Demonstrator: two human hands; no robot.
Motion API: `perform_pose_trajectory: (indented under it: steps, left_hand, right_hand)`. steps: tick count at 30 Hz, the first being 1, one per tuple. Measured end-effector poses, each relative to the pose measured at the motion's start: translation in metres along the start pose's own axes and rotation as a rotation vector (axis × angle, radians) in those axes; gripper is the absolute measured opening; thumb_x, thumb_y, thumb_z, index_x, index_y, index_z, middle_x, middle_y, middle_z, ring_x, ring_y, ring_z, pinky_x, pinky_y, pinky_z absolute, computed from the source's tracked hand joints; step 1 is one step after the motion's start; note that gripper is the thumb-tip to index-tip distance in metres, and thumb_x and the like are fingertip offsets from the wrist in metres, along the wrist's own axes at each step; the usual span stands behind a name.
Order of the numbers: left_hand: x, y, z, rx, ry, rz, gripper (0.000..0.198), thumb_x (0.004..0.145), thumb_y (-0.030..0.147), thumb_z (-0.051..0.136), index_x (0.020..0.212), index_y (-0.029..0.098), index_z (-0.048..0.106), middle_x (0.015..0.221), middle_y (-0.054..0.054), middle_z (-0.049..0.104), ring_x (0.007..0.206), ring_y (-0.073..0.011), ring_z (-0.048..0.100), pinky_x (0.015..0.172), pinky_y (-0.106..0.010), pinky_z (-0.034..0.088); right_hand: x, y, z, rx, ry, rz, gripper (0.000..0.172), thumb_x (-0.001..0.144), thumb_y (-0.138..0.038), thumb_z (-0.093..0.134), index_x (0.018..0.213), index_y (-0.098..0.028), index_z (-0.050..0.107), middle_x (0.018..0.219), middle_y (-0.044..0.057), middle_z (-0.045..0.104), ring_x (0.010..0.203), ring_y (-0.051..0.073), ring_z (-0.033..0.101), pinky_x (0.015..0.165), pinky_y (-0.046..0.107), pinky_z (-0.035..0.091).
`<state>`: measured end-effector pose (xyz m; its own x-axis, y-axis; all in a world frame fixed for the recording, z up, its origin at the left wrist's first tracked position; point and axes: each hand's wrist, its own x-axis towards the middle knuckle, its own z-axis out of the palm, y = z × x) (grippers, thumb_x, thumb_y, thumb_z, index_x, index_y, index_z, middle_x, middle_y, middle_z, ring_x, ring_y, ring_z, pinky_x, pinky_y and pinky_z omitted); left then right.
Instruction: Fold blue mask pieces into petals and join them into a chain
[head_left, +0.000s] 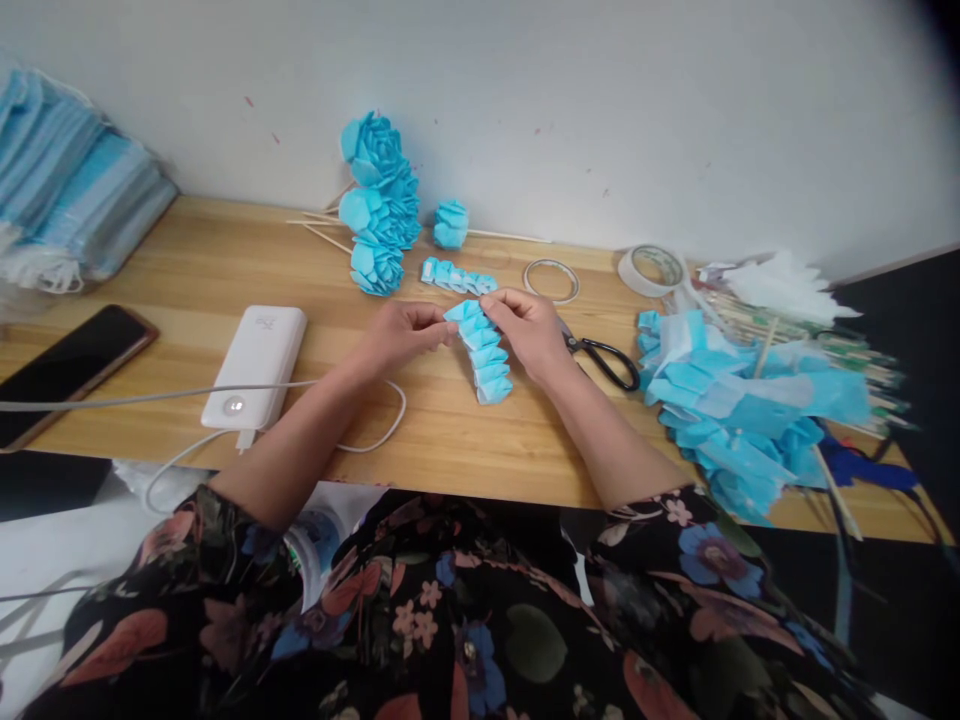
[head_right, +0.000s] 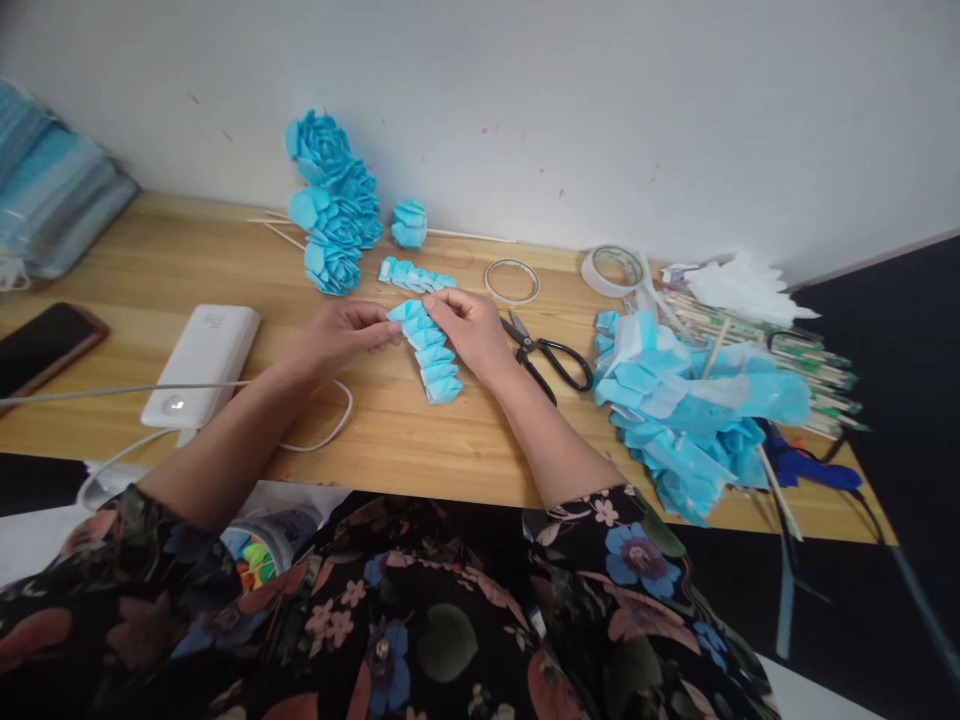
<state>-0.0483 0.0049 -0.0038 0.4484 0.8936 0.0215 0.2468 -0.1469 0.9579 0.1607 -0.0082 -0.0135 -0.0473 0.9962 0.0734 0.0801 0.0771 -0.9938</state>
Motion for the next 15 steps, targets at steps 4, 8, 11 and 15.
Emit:
perform_pose_trajectory:
  steps: [4,8,11,15]
  left_hand:
    - [-0.0001,0.0009,0.0002,0.009,0.043,-0.020,0.028,0.080,0.041,0.071,0.067,0.016,0.070,0.063,-0.001,0.064,0.060,-0.0104,0.051,0.060,-0.024,0.039]
    - [0.0008,0.0017,-0.0005,-0.031,0.101,-0.038,0.024,0.079,0.036,0.070,0.066,0.016,0.067,0.060,0.001,0.062,0.056,-0.0092,0.050,0.059,-0.023,0.039]
    - [0.0013,0.0027,-0.0014,-0.108,0.139,-0.034,0.023,0.079,0.033,0.071,0.065,0.017,0.065,0.059,0.001,0.061,0.054,-0.0084,0.050,0.057,-0.022,0.040]
    - [0.0014,0.0039,-0.0020,-0.174,0.169,-0.032,0.022,0.080,0.029,0.072,0.064,0.017,0.063,0.061,0.000,0.063,0.054,-0.0081,0.051,0.056,-0.021,0.042]
  right_hand:
    - [-0.0005,-0.0023,-0.0003,0.012,-0.008,0.013,0.044,0.080,-0.065,0.074,0.076,-0.021,0.071,0.071,-0.001,0.062,0.063,0.012,0.052,0.058,0.026,0.045]
    - [-0.0007,-0.0044,-0.0019,0.072,-0.012,0.039,0.054,0.081,-0.074,0.070,0.084,-0.021,0.073,0.076,0.000,0.065,0.063,0.011,0.056,0.058,0.025,0.048]
    - [-0.0001,-0.0040,-0.0024,0.083,-0.034,0.038,0.052,0.078,-0.073,0.073,0.080,-0.020,0.074,0.071,-0.001,0.064,0.062,0.011,0.055,0.058,0.025,0.046]
    - [0.0003,-0.0024,-0.0014,0.035,-0.051,0.011,0.041,0.077,-0.060,0.077,0.071,-0.020,0.072,0.066,-0.002,0.060,0.063,0.011,0.051,0.060,0.026,0.042]
